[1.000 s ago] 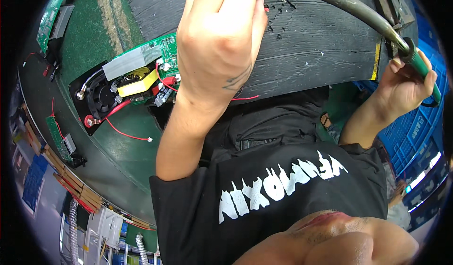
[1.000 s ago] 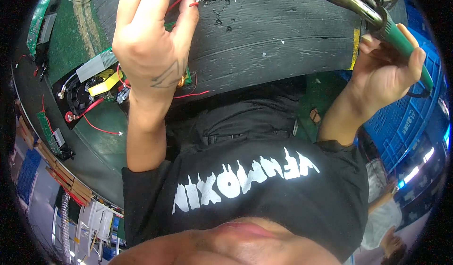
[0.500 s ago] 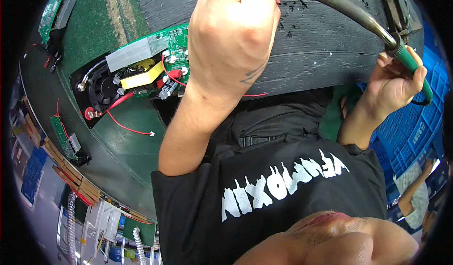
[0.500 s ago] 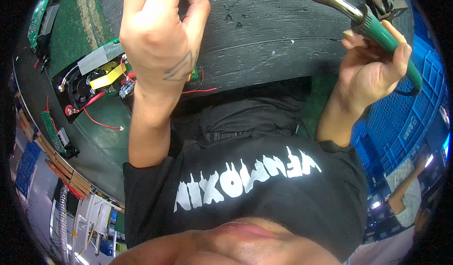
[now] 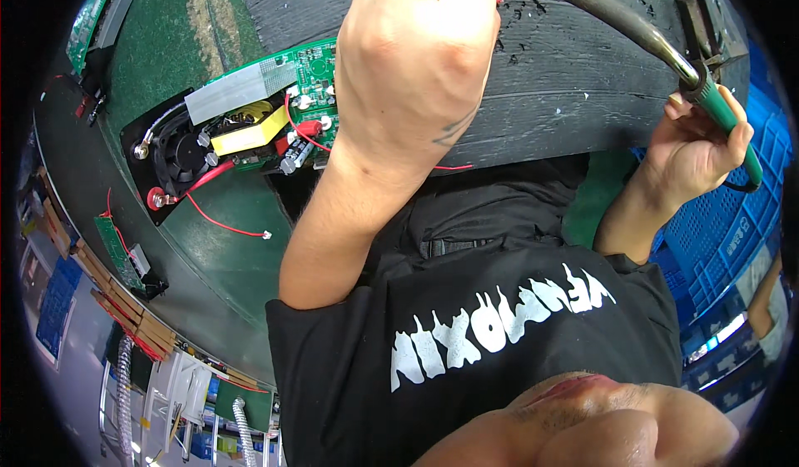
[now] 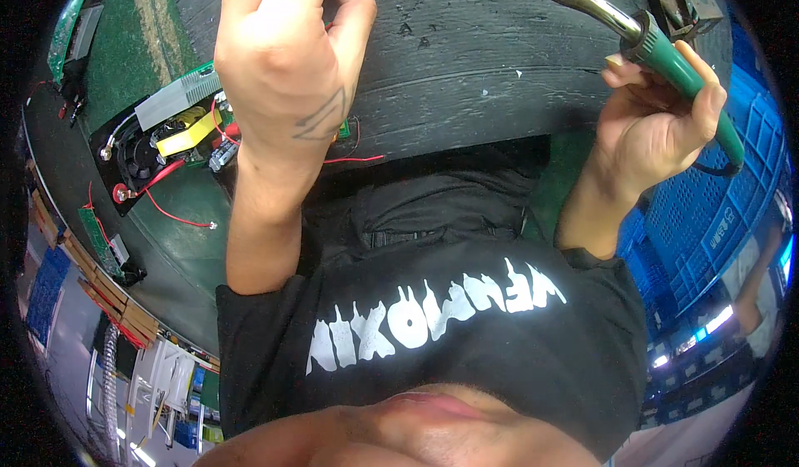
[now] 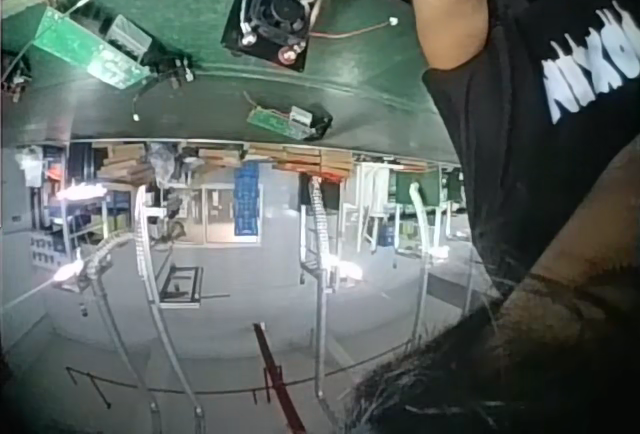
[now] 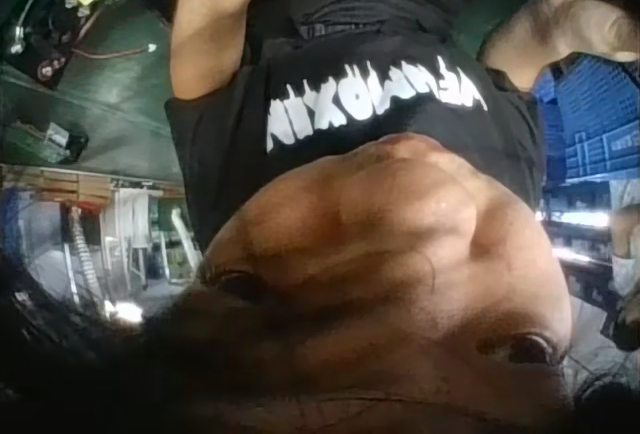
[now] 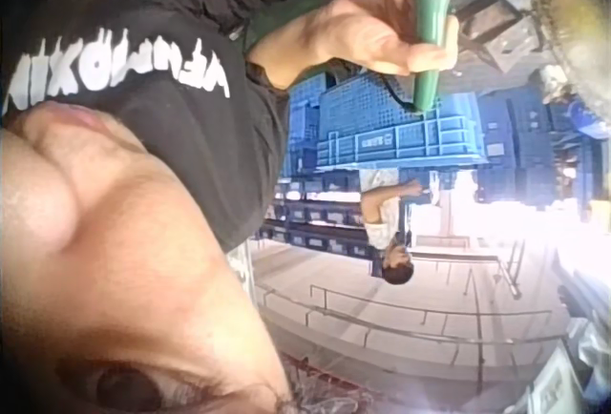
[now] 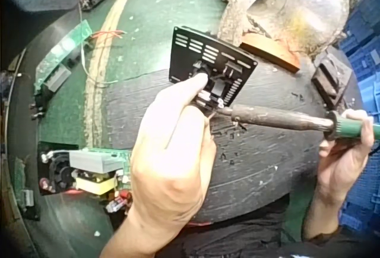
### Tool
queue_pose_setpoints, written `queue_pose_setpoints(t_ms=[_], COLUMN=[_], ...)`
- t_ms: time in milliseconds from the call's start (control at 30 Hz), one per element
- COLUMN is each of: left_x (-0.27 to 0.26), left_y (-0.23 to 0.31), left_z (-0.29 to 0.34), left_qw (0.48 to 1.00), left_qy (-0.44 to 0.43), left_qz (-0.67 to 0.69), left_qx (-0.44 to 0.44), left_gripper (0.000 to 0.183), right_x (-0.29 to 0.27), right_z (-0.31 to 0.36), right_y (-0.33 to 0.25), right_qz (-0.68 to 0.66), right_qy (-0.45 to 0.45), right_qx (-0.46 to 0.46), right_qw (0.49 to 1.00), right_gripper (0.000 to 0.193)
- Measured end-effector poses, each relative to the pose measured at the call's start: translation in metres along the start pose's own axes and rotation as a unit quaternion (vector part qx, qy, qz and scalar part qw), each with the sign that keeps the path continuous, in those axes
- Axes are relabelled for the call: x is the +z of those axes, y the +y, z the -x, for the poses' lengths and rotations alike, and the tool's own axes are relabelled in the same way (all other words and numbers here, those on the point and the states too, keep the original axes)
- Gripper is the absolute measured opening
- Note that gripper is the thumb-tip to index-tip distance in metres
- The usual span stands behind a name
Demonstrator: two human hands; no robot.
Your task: Soldering components and wires onto a green circuit board using a handheld soldering iron.
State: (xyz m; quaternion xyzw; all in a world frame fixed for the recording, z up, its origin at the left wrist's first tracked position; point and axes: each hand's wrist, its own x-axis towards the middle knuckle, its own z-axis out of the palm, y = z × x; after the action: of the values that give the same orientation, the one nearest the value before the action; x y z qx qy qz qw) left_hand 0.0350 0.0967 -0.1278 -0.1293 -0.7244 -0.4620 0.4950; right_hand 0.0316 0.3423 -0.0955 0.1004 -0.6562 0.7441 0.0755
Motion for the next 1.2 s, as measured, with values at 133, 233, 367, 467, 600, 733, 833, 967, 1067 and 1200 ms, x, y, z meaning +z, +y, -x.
queue_pose_setpoints(t_ms=[133,233,367,467,600,733,833,967,1067,1200], left_x=[0.001,0.003,0.007,0.003,-0.002,0.001,0.001,0.002,0.006,0.008], left_y=[-0.001,-0.005,-0.01,-0.002,0.01,0.005,0.007,0.005,0.0,-0.002], left_z=[0.001,0.002,0.003,0.001,-0.006,-0.003,-0.005,-0.004,0.001,0.003], left_qw=[1.0,0.999,0.996,0.999,0.999,0.999,0.999,0.999,0.999,0.999], left_qy=[-0.002,0.014,0.04,0.018,-0.023,0.012,-0.002,-0.006,0.032,0.028], left_qz=[-0.011,-0.03,-0.04,-0.03,-0.003,0.022,0.021,0.027,0.042,0.033], left_qx=[0.008,0.032,0.064,0.041,-0.03,-0.027,-0.036,-0.04,-0.002,-0.004], left_gripper=[0.018,0.018,0.018,0.018,0.018,0.016,0.015,0.016,0.016,0.017], right_x=[-0.001,0.002,0.002,0.0,-0.006,-0.006,-0.004,-0.009,-0.015,-0.018], right_z=[0.001,-0.001,0.001,0.001,0.002,0.005,0.004,0.006,0.007,0.009], right_y=[0.001,0.001,0.001,0.002,0.003,0.002,-0.003,-0.004,-0.005,-0.004], right_qz=[0.018,0.004,0.013,-0.01,-0.008,-0.018,-0.04,-0.043,-0.052,-0.049], right_qy=[0.011,0.01,0.025,0.025,0.004,0.018,0.022,0.044,0.032,0.039], right_qx=[-0.001,-0.005,-0.007,0.008,0.006,0.015,0.018,0.017,0.023,0.024], right_qw=[1.0,1.0,1.0,1.0,1.0,1.0,0.999,0.998,0.998,0.998], right_gripper=[0.047,0.048,0.048,0.049,0.05,0.052,0.052,0.052,0.052,0.051])
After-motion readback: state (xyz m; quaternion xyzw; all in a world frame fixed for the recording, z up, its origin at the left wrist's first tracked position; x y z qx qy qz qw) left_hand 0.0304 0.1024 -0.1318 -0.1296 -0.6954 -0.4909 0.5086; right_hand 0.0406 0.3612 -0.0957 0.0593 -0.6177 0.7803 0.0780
